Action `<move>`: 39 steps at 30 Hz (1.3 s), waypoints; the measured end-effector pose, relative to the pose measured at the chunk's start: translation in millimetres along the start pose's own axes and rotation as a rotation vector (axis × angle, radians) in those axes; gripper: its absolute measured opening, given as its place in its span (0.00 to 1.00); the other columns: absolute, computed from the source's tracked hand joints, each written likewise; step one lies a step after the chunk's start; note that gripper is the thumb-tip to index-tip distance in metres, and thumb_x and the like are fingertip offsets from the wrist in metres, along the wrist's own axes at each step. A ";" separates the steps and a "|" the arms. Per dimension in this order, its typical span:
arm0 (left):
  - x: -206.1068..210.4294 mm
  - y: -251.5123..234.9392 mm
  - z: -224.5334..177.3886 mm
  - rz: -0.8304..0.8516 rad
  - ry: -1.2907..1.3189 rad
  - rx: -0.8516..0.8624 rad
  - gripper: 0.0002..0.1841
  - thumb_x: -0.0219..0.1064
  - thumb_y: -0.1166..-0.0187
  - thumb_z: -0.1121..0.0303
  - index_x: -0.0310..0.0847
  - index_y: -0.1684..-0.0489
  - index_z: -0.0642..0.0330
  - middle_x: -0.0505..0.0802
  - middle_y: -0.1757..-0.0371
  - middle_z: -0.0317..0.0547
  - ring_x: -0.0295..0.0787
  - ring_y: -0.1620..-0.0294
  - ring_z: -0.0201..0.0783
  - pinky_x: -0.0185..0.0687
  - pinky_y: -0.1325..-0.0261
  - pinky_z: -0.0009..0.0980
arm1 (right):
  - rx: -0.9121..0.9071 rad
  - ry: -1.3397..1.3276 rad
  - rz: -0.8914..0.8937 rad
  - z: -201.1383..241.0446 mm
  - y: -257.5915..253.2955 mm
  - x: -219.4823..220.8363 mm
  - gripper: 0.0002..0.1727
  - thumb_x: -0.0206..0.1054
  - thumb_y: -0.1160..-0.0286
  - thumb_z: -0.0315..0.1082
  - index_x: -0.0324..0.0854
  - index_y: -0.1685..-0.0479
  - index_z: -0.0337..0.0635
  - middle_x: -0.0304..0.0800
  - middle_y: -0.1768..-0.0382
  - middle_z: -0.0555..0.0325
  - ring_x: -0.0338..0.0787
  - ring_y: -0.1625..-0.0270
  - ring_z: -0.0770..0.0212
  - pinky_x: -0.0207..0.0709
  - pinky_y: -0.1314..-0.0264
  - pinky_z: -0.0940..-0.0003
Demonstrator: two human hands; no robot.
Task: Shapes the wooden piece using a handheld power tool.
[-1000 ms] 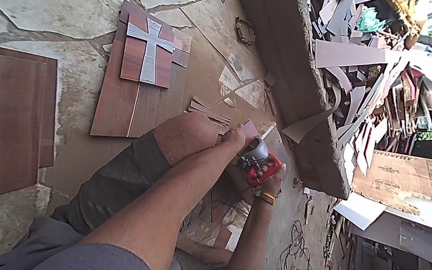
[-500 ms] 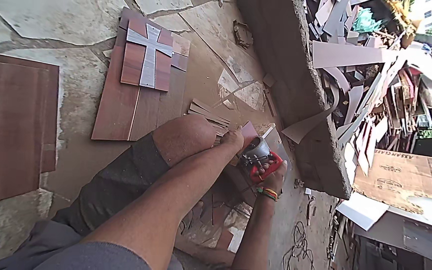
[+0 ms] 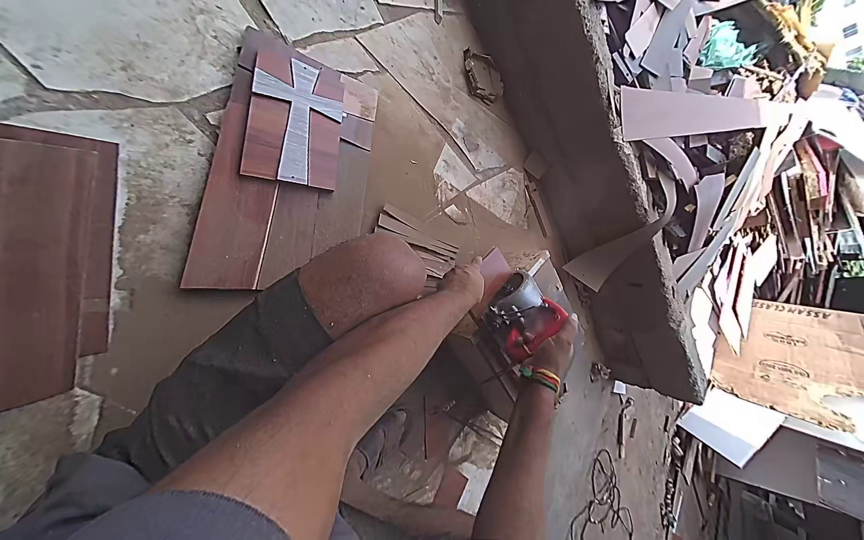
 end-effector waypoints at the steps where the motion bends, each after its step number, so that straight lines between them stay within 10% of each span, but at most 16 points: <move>1: 0.2 -0.6 -0.1 0.003 0.004 0.000 0.51 0.74 0.26 0.70 0.41 0.01 0.49 0.77 0.17 0.65 0.76 0.18 0.65 0.75 0.24 0.64 | -0.004 -0.002 0.005 0.4 -1.9 0.2 0.38 0.30 0.10 0.68 0.72 0.68 0.47 0.71 0.91 0.64 0.74 0.92 0.65 0.75 0.90 0.64; 17: -6.2 -2.1 0.7 -0.012 0.039 -0.051 0.55 0.79 0.32 0.69 0.40 0.03 0.56 0.79 0.20 0.66 0.81 0.23 0.62 0.79 0.26 0.59 | -0.017 -0.005 -0.007 11.4 -28.0 7.1 0.37 0.34 0.09 0.67 0.74 0.66 0.45 0.71 0.89 0.63 0.74 0.92 0.64 0.74 0.90 0.64; 23: -9.7 10.1 7.2 -0.031 -0.073 -0.172 0.30 0.75 0.28 0.68 0.74 0.28 0.72 0.84 0.28 0.67 0.84 0.27 0.61 0.82 0.31 0.59 | 0.015 -0.021 0.009 19.3 -29.4 4.9 0.38 0.35 0.10 0.68 0.74 0.68 0.45 0.72 0.89 0.62 0.74 0.91 0.63 0.75 0.89 0.63; 29: -14.2 12.4 12.3 -0.019 -0.139 -0.184 0.27 0.74 0.29 0.67 0.78 0.31 0.69 0.87 0.30 0.64 0.86 0.29 0.59 0.83 0.32 0.59 | 0.139 -0.585 0.174 39.1 -40.2 -27.3 0.40 0.29 0.17 0.74 0.72 0.69 0.49 0.70 0.88 0.68 0.72 0.90 0.71 0.71 0.88 0.75; 36: -10.4 13.8 8.5 -0.027 -0.306 -0.164 0.21 0.70 0.26 0.62 0.83 0.40 0.68 0.88 0.34 0.65 0.87 0.32 0.61 0.84 0.39 0.63 | -0.022 -0.901 -0.190 28.9 -30.9 -99.8 0.31 0.36 0.11 0.59 0.73 0.72 0.50 0.82 0.82 0.64 0.85 0.79 0.65 0.82 0.75 0.68; 39: -23.4 49.3 1.1 0.070 -0.374 -0.129 0.25 0.66 0.18 0.64 0.76 0.28 0.72 0.82 0.25 0.69 0.79 0.23 0.65 0.78 0.30 0.62 | -0.059 -0.812 -0.263 12.2 -36.9 -130.8 0.20 0.38 0.09 0.48 0.71 0.57 0.48 0.82 0.70 0.62 0.86 0.68 0.64 0.83 0.65 0.64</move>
Point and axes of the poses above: each hand's wrist, its own y-axis away from the middle knuckle, its own x-axis out of the palm, z = x × y, the point moved 2 cm from there along -y, towards the middle knuckle
